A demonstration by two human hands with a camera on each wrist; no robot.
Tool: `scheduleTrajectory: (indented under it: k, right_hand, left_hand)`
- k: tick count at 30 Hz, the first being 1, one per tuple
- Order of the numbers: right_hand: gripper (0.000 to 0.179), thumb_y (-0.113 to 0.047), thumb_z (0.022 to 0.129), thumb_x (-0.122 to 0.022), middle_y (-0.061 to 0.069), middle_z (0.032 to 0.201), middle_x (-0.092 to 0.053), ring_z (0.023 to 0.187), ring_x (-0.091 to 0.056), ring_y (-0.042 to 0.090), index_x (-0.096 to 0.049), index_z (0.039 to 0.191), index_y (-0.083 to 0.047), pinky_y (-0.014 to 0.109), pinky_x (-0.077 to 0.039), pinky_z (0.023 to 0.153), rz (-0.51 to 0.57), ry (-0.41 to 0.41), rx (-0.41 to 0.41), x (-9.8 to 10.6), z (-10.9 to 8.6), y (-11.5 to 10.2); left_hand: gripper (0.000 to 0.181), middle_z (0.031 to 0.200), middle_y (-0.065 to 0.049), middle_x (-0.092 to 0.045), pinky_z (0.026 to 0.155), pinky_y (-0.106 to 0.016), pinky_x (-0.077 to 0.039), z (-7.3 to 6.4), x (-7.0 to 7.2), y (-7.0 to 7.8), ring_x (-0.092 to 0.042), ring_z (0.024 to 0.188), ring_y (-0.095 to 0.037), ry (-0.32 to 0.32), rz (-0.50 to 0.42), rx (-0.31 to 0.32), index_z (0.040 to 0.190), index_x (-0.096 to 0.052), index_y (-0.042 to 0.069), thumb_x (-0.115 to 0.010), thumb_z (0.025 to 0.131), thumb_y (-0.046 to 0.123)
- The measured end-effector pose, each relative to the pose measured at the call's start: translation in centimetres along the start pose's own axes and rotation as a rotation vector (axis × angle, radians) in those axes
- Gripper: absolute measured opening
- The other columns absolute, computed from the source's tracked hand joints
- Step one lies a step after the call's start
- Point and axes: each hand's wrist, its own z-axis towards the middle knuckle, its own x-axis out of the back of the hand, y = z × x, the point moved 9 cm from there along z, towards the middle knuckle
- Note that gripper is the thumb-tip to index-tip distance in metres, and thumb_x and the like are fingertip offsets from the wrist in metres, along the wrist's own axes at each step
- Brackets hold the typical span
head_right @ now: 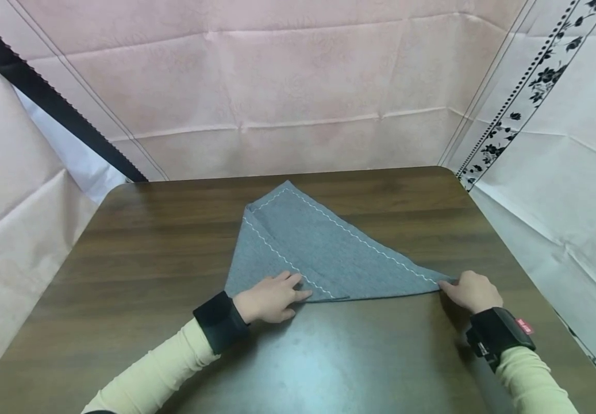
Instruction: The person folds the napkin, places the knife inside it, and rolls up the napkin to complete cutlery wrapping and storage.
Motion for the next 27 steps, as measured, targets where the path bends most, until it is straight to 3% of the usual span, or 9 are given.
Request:
scheduleTrajectory:
  k: [4,10,12,16,19,21,23,27]
  right_hand:
    - [0.034,-0.032,0.083,-0.056,0.006,0.060,-0.048,0.056,-0.047,0.021,-0.062,0.065,-0.003,0.032,-0.036,0.046,0.033,0.052,-0.011,0.2,0.5,-0.5]
    - [0.032,-0.021,0.080,-0.058,-0.003,0.050,-0.038,0.049,-0.040,0.017,-0.045,0.053,-0.011,0.029,-0.028,0.044,0.102,0.274,0.030,1.4,0.2,-2.1]
    - [0.029,-0.019,0.079,-0.061,-0.002,0.051,-0.042,0.051,-0.041,0.018,-0.048,0.056,-0.008,0.030,-0.028,0.046,0.122,0.350,0.060,2.1,-0.1,-2.6]
    - [0.021,-0.016,0.079,-0.065,0.012,0.062,-0.060,0.056,-0.051,0.019,-0.057,0.075,0.003,0.031,-0.032,0.053,0.197,0.484,0.105,3.6,-0.8,-3.4]
    - [0.026,-0.016,0.079,-0.069,0.020,0.074,-0.065,0.059,-0.053,0.006,-0.058,0.086,0.006,0.028,-0.034,0.057,0.272,0.577,0.143,4.4,-1.7,-4.8]
    - [0.024,-0.013,0.077,-0.072,0.019,0.074,-0.066,0.059,-0.050,-0.002,-0.059,0.086,0.005,0.025,-0.034,0.058,0.304,0.641,0.192,4.8,-2.4,-6.3]
    - [0.020,-0.008,0.073,-0.074,0.017,0.071,-0.066,0.056,-0.051,-0.002,-0.060,0.081,0.003,0.023,-0.035,0.057,0.286,0.714,0.279,5.0,-3.0,-8.4]
    - [0.016,0.001,0.068,-0.072,0.013,0.065,-0.064,0.054,-0.058,0.017,-0.058,0.077,0.002,0.031,-0.040,0.052,0.161,0.799,0.473,4.6,-4.1,-12.6]
  left_hand:
    - [0.046,0.130,-0.003,-0.040,0.073,-0.030,-0.045,0.1,-0.1,-0.1,-0.041,0.113,-0.019,-0.002,0.000,0.004,0.136,-0.043,0.028,-0.055,0.092,0.030]
    - [0.046,0.131,-0.003,-0.040,0.074,-0.031,-0.045,0.1,-0.2,0.1,-0.040,0.112,-0.020,-0.003,0.002,-0.004,0.137,-0.043,0.028,-0.054,0.092,0.031]
    - [0.046,0.131,-0.004,-0.039,0.074,-0.031,-0.044,0.0,-0.2,0.0,-0.040,0.112,-0.020,-0.005,-0.004,-0.006,0.137,-0.042,0.027,-0.053,0.092,0.030]
    - [0.046,0.132,-0.004,-0.039,0.073,-0.030,-0.044,0.1,0.0,0.2,-0.040,0.111,-0.020,-0.003,-0.017,-0.019,0.137,-0.043,0.026,-0.053,0.092,0.030]
    - [0.045,0.131,-0.005,-0.040,0.074,-0.030,-0.044,0.2,0.1,0.1,-0.041,0.112,-0.020,-0.007,-0.042,-0.020,0.136,-0.044,0.026,-0.054,0.092,0.029]
    - [0.043,0.129,-0.005,-0.043,0.077,-0.032,-0.045,0.3,0.3,0.0,-0.044,0.112,-0.021,0.006,-0.064,-0.020,0.134,-0.047,0.024,-0.054,0.092,0.029]
    - [0.040,0.124,-0.006,-0.049,0.079,-0.033,-0.045,0.6,0.9,-0.1,-0.048,0.109,-0.021,0.040,-0.100,-0.023,0.131,-0.051,0.021,-0.054,0.092,0.027]
    - [0.030,0.109,-0.006,-0.059,0.076,-0.031,-0.047,1.6,2.9,0.5,-0.057,0.097,-0.019,0.159,-0.163,-0.063,0.119,-0.060,0.013,-0.055,0.091,0.024]
